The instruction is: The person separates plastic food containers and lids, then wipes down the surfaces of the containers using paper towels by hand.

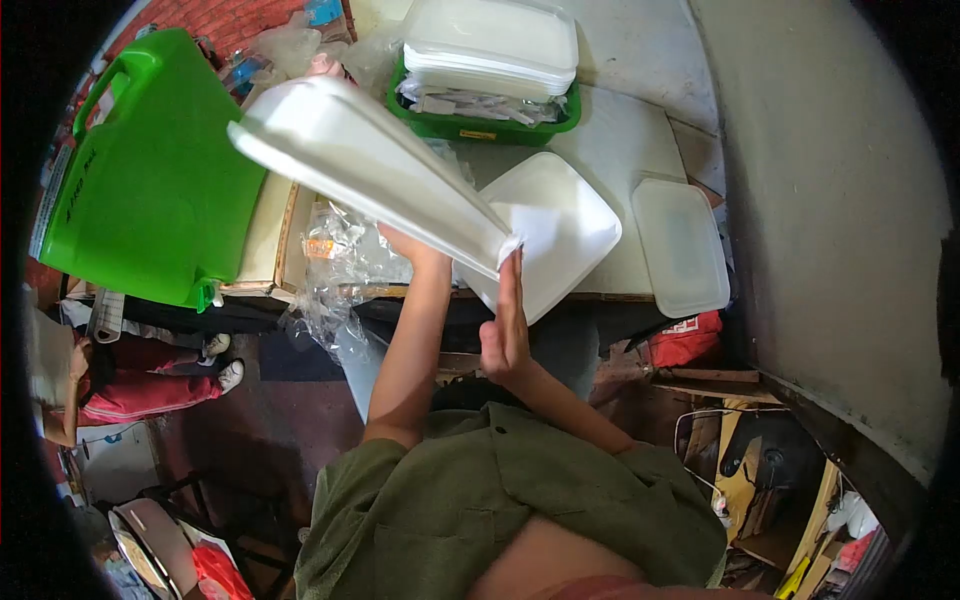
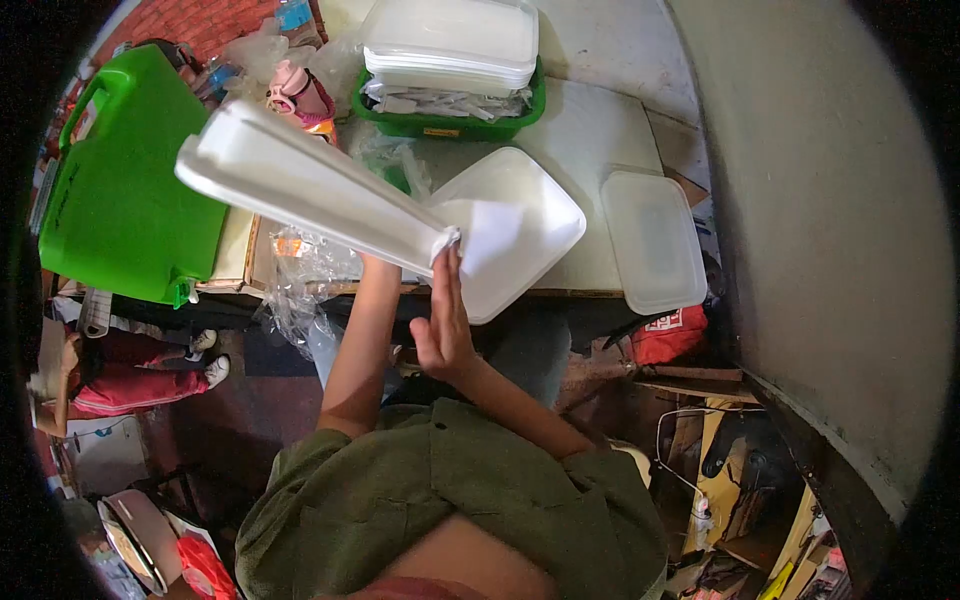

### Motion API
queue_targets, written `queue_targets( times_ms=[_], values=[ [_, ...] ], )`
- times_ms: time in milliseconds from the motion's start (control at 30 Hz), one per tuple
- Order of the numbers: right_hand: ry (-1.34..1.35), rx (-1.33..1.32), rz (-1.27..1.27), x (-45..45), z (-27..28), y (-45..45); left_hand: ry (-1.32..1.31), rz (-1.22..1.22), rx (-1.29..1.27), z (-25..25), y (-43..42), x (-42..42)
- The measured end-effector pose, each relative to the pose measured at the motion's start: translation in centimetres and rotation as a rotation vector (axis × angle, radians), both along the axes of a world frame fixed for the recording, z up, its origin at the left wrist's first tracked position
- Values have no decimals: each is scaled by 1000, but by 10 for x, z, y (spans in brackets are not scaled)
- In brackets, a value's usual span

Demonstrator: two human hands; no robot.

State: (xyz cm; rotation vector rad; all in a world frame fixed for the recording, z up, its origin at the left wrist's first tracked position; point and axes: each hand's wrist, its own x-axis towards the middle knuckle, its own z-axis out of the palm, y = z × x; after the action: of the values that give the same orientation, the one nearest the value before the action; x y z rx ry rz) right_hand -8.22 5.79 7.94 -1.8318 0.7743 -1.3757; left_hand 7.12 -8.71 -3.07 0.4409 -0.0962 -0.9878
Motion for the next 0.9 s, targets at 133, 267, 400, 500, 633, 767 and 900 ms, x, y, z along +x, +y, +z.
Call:
queue_targets(
  times_ms=[133, 267, 400, 500, 633, 767, 900],
  values=[
    [182, -347, -66, 0, 26, -18, -265, 325, 273, 42, 24, -20],
    [354, -660, -41, -7, 83, -60, -607, 348, 458, 49, 42, -20],
    [286, -679, -49, -1, 140, -84, -719, 96, 352, 33, 59, -21],
    [229, -662, -9, 5, 149, -94, -597, -22, 381, 23, 60, -25],
    [-141, -214, 238, 10, 150, -91, -634, -200, 435, 19, 73, -27],
    [-55, 108, 481, 13, 100, -98, -569, -436, 433, 26, 91, -31],
    [307, 154, 336, 17, 61, -92, -476, -603, 322, 34, 112, -13]
  ],
)
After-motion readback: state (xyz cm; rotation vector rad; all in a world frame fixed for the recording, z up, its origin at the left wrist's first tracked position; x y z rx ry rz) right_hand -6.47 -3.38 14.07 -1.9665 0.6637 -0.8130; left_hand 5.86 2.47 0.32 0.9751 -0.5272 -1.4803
